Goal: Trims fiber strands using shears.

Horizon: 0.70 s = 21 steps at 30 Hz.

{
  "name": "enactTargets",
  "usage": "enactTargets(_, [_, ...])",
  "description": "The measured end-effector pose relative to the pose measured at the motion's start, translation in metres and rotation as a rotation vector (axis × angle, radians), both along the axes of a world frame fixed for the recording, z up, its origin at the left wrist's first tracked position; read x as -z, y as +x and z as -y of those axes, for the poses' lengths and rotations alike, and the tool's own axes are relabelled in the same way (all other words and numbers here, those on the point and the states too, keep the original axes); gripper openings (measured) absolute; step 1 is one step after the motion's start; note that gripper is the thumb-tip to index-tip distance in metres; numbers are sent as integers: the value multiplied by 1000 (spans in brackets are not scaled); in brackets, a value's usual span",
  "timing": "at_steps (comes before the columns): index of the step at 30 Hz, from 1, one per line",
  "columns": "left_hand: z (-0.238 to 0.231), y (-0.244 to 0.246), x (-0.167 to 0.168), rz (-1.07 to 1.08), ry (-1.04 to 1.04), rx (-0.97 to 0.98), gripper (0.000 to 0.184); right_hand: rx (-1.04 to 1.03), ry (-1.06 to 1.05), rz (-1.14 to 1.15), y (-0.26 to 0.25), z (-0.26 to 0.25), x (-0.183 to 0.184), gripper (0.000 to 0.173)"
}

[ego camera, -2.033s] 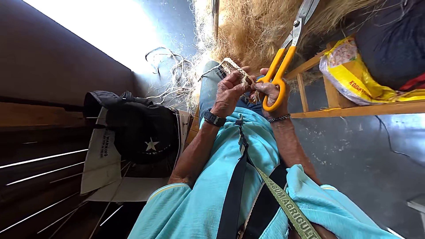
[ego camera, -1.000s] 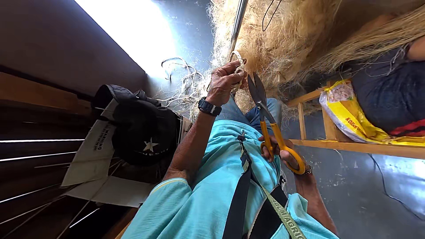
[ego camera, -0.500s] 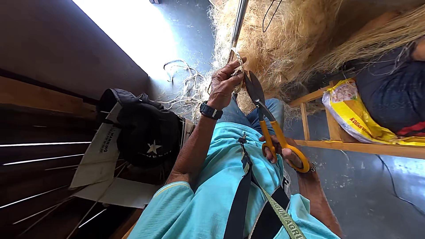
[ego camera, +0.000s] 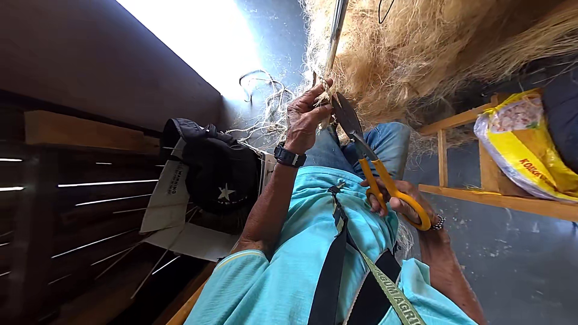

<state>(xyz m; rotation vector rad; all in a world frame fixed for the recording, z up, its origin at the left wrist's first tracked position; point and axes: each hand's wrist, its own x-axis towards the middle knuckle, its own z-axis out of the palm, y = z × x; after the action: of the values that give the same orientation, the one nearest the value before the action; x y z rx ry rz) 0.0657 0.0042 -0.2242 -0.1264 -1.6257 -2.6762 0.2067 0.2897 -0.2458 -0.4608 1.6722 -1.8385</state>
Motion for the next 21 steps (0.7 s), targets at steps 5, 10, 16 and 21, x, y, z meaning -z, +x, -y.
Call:
enactTargets(5, [-4, -8, -6, 164, -50, -40, 45, 17, -8, 28, -1, -7, 1, 92])
enactTargets(10, [-4, -15, -11, 261, -70, 17, 40, 73, -18, 24, -6, -9, 3, 91])
enactTargets(16, [-5, -26, -10, 346, 3, 111, 15, 108, -31, 50, -14, -16, 1, 90])
enactTargets(21, [-5, -36, 4, 345, -59, 70, 6, 125, -27, 58, -18, -17, 3, 89])
